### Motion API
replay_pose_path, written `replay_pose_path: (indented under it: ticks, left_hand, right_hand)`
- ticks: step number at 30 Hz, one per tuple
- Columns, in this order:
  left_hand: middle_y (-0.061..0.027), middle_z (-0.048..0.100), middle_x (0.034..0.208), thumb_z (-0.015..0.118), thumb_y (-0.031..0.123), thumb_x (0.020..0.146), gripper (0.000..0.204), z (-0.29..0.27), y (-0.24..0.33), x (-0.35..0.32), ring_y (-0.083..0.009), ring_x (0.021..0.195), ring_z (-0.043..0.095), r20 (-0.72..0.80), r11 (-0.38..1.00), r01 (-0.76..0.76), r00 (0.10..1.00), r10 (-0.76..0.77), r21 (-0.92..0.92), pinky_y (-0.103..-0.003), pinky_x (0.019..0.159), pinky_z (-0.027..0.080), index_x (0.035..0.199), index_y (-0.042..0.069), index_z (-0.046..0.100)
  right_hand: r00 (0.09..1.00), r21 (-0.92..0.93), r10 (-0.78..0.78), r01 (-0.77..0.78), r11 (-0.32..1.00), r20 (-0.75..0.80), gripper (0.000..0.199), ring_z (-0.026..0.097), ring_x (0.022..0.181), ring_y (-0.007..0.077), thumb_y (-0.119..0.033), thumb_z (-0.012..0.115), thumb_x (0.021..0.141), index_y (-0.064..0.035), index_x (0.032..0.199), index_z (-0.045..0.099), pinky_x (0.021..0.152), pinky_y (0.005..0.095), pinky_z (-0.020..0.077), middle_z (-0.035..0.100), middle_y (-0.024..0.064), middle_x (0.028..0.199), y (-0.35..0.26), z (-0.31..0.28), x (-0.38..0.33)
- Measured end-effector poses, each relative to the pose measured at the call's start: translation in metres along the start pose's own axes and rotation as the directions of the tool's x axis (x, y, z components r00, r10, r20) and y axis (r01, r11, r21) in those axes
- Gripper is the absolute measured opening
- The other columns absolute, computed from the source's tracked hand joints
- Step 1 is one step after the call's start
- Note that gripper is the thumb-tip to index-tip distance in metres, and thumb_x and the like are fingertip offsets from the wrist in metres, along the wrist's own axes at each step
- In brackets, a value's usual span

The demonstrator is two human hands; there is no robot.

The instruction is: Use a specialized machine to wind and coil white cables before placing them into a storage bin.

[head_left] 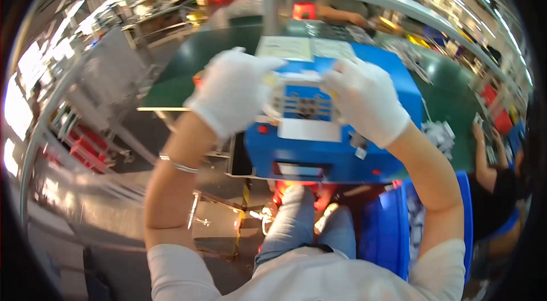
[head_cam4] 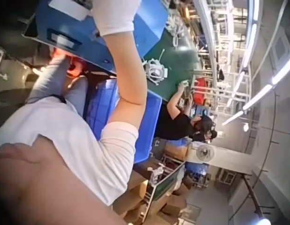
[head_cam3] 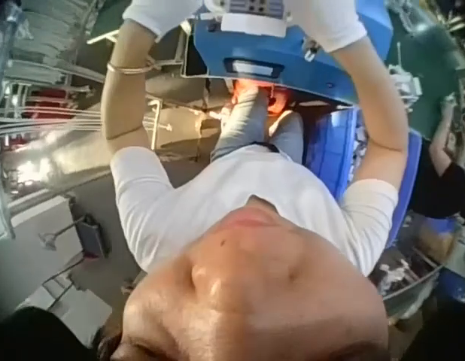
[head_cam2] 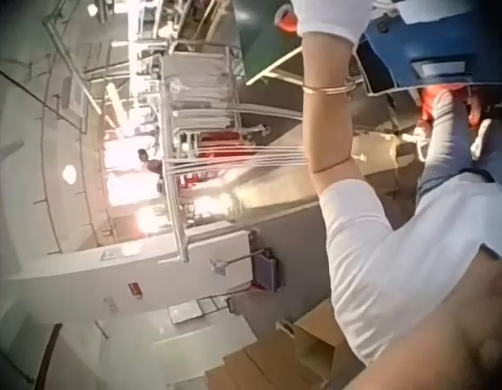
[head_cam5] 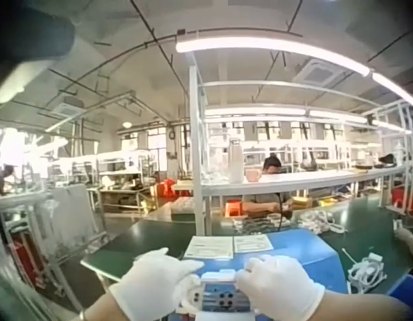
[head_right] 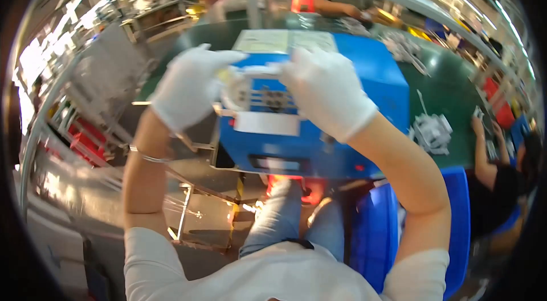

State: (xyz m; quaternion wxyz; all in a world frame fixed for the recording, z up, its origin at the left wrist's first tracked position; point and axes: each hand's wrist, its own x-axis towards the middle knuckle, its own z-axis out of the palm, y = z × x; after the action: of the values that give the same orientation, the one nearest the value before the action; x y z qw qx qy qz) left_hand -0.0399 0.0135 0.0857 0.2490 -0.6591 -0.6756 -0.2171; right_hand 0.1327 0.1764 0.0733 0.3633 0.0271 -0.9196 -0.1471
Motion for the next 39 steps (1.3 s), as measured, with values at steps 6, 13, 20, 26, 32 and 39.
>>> replay_pose_path:
  ticks: [6, 13, 20, 26, 32, 39]
  left_hand:
    - [-0.0087, 0.057, 0.084, 0.063, 0.016, 0.075, 0.010, 0.037, 0.036, 0.000, -0.0271, 0.080, 0.058, -0.281, 0.994, -0.105, 0.953, 0.109, 0.031, -0.038, 0.074, 0.044, 0.082, 0.008, 0.062]
    - [-0.0081, 0.058, 0.079, 0.056, 0.013, 0.076, 0.005, 0.043, 0.024, -0.002, -0.0249, 0.076, 0.059, -0.255, 0.993, -0.064, 0.963, 0.088, 0.099, -0.036, 0.066, 0.045, 0.075, 0.011, 0.060]
    - [-0.0103, 0.060, 0.074, 0.060, 0.015, 0.071, 0.010, 0.039, 0.012, 0.005, -0.0279, 0.075, 0.060, -0.280, 0.986, -0.167, 0.948, 0.154, -0.025, -0.039, 0.069, 0.048, 0.075, 0.007, 0.063]
    - [-0.0089, 0.058, 0.091, 0.068, 0.004, 0.060, 0.022, 0.041, 0.019, 0.009, -0.0325, 0.091, 0.054, -0.393, 0.988, -0.119, 0.917, 0.072, -0.096, -0.040, 0.079, 0.046, 0.081, 0.007, 0.063]
    - [-0.0135, 0.064, 0.087, 0.065, 0.008, 0.067, 0.029, 0.046, 0.014, 0.014, -0.0345, 0.092, 0.058, -0.179, 0.993, -0.053, 0.983, 0.034, -0.103, -0.040, 0.082, 0.047, 0.096, 0.008, 0.061]
    - [-0.0128, 0.066, 0.081, 0.062, 0.007, 0.073, 0.024, 0.052, 0.011, 0.008, -0.0315, 0.080, 0.063, -0.125, 0.922, 0.000, 0.991, -0.053, -0.388, -0.040, 0.074, 0.049, 0.096, 0.008, 0.059]
  right_hand:
    - [0.998, 0.061, 0.061, -0.063, 0.996, 0.035, 0.013, 0.055, 0.072, 0.0303, -0.004, 0.065, 0.065, -0.0060, 0.076, 0.058, 0.061, 0.0391, 0.0443, 0.053, 0.0098, 0.076, -0.014, -0.019, -0.002]
    - [0.995, 0.274, 0.094, -0.102, 0.956, 0.039, 0.016, 0.060, 0.089, 0.0328, -0.004, 0.064, 0.066, -0.0070, 0.081, 0.062, 0.076, 0.0332, 0.0479, 0.060, 0.0159, 0.097, 0.001, -0.007, 0.008]
    - [0.740, 0.475, 0.326, -0.643, 0.601, 0.589, 0.031, 0.057, 0.094, 0.0135, -0.022, 0.051, 0.092, -0.0002, 0.112, 0.059, 0.085, 0.0291, 0.0463, 0.061, 0.0035, 0.105, 0.035, 0.014, 0.023]
    - [0.837, 0.769, 0.346, -0.534, 0.352, 0.423, 0.024, 0.056, 0.082, 0.0072, -0.019, 0.051, 0.093, 0.0009, 0.096, 0.063, 0.078, 0.0234, 0.0464, 0.064, 0.0034, 0.092, 0.016, 0.005, 0.014]
    - [0.951, 0.572, 0.235, -0.310, 0.760, 0.203, 0.012, 0.056, 0.073, 0.0164, 0.002, 0.064, 0.078, -0.0015, 0.090, 0.064, 0.069, 0.0253, 0.0462, 0.059, 0.0080, 0.081, 0.004, -0.004, 0.010]
    - [0.976, 0.542, 0.193, -0.214, 0.812, 0.097, 0.013, 0.057, 0.072, 0.0187, 0.002, 0.062, 0.079, -0.0034, 0.091, 0.063, 0.067, 0.0269, 0.0474, 0.059, 0.0093, 0.080, 0.003, -0.001, 0.011]
